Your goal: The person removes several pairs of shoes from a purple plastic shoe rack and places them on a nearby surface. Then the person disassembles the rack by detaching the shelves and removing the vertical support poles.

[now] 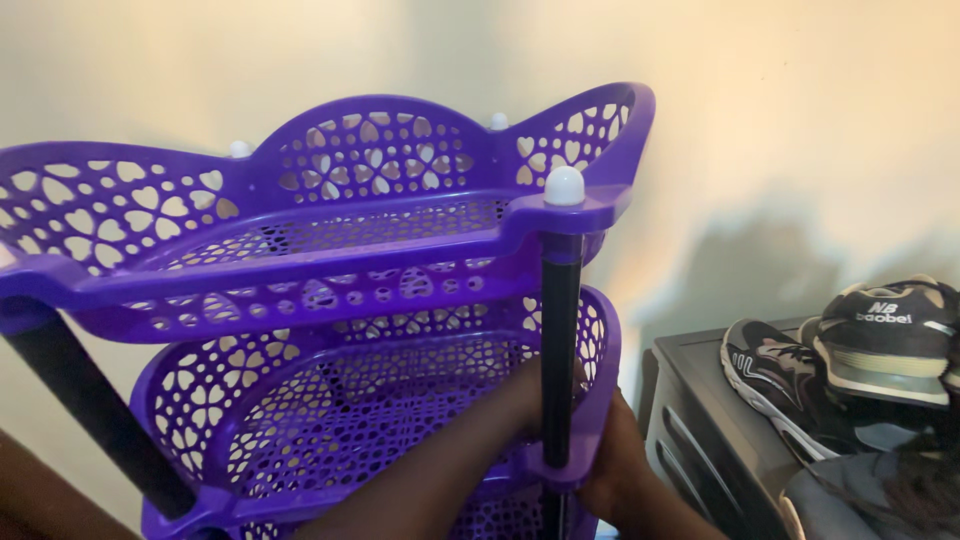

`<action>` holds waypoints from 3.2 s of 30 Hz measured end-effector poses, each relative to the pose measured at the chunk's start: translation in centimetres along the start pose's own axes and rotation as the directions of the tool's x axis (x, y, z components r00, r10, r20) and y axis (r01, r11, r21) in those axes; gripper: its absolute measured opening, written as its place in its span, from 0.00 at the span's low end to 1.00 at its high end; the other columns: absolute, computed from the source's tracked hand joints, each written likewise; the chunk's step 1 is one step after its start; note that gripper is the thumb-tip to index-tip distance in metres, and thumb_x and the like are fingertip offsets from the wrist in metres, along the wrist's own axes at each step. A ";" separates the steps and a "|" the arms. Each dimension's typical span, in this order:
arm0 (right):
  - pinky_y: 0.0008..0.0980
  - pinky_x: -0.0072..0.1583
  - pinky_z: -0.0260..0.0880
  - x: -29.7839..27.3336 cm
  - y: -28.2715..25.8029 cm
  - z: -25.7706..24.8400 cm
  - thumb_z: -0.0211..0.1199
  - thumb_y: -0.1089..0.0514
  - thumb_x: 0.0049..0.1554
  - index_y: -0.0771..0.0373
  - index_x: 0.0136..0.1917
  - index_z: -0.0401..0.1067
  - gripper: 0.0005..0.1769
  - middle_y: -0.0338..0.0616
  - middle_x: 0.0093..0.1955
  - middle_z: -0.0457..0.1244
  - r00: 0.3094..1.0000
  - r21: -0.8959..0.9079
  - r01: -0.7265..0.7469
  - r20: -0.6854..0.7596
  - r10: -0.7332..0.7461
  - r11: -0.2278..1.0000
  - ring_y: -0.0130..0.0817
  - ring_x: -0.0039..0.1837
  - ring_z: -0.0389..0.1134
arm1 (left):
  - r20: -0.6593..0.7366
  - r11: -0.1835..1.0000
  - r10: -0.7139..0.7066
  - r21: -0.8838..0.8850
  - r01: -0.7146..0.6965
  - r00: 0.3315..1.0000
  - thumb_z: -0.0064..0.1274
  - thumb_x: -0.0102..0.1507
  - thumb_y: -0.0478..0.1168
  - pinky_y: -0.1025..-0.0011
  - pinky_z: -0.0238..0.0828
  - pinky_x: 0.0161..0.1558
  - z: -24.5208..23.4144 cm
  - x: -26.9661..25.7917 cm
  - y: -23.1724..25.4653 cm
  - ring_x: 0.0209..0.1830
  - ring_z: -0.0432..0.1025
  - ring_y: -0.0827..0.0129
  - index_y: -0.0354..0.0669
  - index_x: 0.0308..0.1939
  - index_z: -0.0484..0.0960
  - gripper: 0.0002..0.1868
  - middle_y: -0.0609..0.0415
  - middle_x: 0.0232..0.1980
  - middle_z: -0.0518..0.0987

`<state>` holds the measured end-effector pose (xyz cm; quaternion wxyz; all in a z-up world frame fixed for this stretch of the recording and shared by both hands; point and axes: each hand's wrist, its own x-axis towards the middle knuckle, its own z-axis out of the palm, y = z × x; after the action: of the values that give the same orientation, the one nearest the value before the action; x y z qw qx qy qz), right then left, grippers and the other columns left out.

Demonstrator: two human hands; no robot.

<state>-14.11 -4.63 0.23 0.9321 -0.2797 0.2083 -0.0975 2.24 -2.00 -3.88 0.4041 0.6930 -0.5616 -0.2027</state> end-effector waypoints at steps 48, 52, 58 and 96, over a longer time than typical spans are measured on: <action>0.30 0.50 0.74 -29.8 -5.4 -5.3 0.62 0.51 0.56 0.66 0.56 0.77 0.20 0.45 0.45 0.72 0.943 -0.722 0.241 0.015 -0.334 0.649 0.30 0.48 0.73 | 0.013 0.662 0.004 -0.749 0.007 1.000 0.58 0.57 0.27 0.76 0.77 0.37 9.4 -17.2 28.6 0.33 0.78 0.70 0.30 0.44 0.79 0.11 0.48 0.37 0.82; 0.28 0.48 0.72 -31.9 -7.6 -7.6 0.63 0.53 0.55 0.67 0.56 0.78 0.19 0.43 0.45 0.72 0.902 -0.755 0.223 -0.079 -0.424 0.616 0.28 0.44 0.70 | 0.025 0.740 0.041 -0.673 -0.013 0.999 0.58 0.58 0.29 0.80 0.72 0.35 12.4 -14.8 29.9 0.33 0.76 0.75 0.32 0.42 0.80 0.10 0.53 0.35 0.81; 0.27 0.46 0.67 -33.9 -11.2 -12.3 0.66 0.56 0.55 0.69 0.55 0.78 0.18 0.39 0.42 0.67 0.897 -0.660 0.290 -0.065 -0.437 0.693 0.26 0.42 0.65 | 0.001 0.742 0.023 -0.670 -0.016 1.000 0.59 0.56 0.31 0.81 0.70 0.35 16.3 -11.0 32.8 0.34 0.76 0.76 0.32 0.43 0.80 0.11 0.53 0.35 0.82; 0.33 0.52 0.70 -31.6 -23.8 -24.8 0.63 0.53 0.57 0.65 0.59 0.74 0.19 0.43 0.53 0.73 0.853 -0.606 0.267 -0.214 -0.477 0.749 0.30 0.49 0.71 | -0.213 0.908 0.250 0.391 -0.152 0.944 0.63 0.56 0.37 0.66 0.72 0.33 23.6 9.2 35.7 0.28 0.77 0.65 0.45 0.35 0.87 0.04 0.52 0.28 0.83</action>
<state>-54.88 -26.76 5.39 0.7167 -0.5517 0.3314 -0.2684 -34.43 -20.01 11.84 0.3551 0.7147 -0.6011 0.0418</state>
